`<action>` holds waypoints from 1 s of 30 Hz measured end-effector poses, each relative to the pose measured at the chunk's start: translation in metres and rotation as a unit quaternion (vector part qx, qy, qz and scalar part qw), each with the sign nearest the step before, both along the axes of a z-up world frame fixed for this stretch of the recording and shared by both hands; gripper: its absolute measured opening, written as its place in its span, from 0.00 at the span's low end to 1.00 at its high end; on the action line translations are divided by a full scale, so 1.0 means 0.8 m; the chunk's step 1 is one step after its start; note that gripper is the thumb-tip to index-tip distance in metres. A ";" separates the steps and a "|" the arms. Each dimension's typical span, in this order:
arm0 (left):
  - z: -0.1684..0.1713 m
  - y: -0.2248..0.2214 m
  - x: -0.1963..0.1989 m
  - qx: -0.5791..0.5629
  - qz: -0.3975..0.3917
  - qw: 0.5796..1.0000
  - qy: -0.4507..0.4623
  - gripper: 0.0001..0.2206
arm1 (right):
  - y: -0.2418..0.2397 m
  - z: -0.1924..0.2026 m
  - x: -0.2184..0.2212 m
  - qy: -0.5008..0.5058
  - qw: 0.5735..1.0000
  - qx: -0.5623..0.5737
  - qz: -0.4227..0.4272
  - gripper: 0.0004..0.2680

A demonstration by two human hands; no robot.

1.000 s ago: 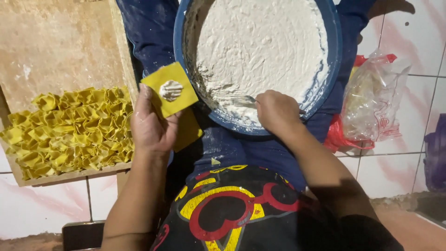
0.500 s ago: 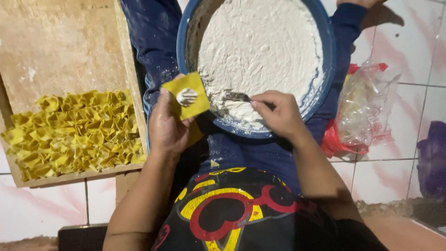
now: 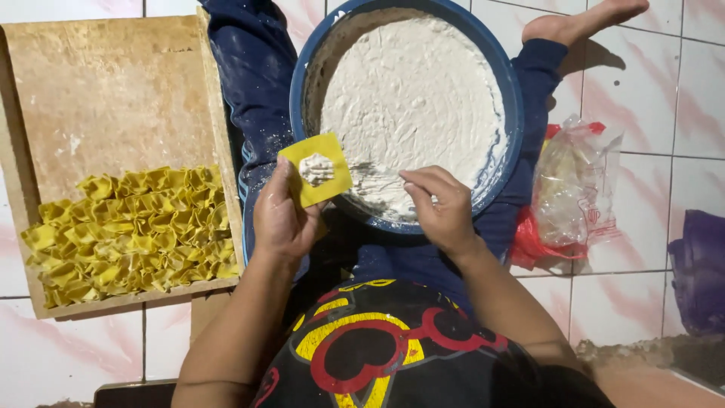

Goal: The person is manually preparing dough balls by placing filling on dough squares and folding them.

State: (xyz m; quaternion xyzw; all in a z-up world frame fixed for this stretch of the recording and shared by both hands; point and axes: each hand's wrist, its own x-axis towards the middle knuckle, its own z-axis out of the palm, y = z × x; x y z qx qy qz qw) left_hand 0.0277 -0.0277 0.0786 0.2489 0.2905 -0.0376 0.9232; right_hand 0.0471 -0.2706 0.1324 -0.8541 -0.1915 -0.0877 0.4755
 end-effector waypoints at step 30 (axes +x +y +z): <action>-0.011 -0.046 -0.029 0.091 -0.164 0.981 -0.053 0.13 | 0.039 0.015 0.001 0.052 0.988 0.104 0.097 0.03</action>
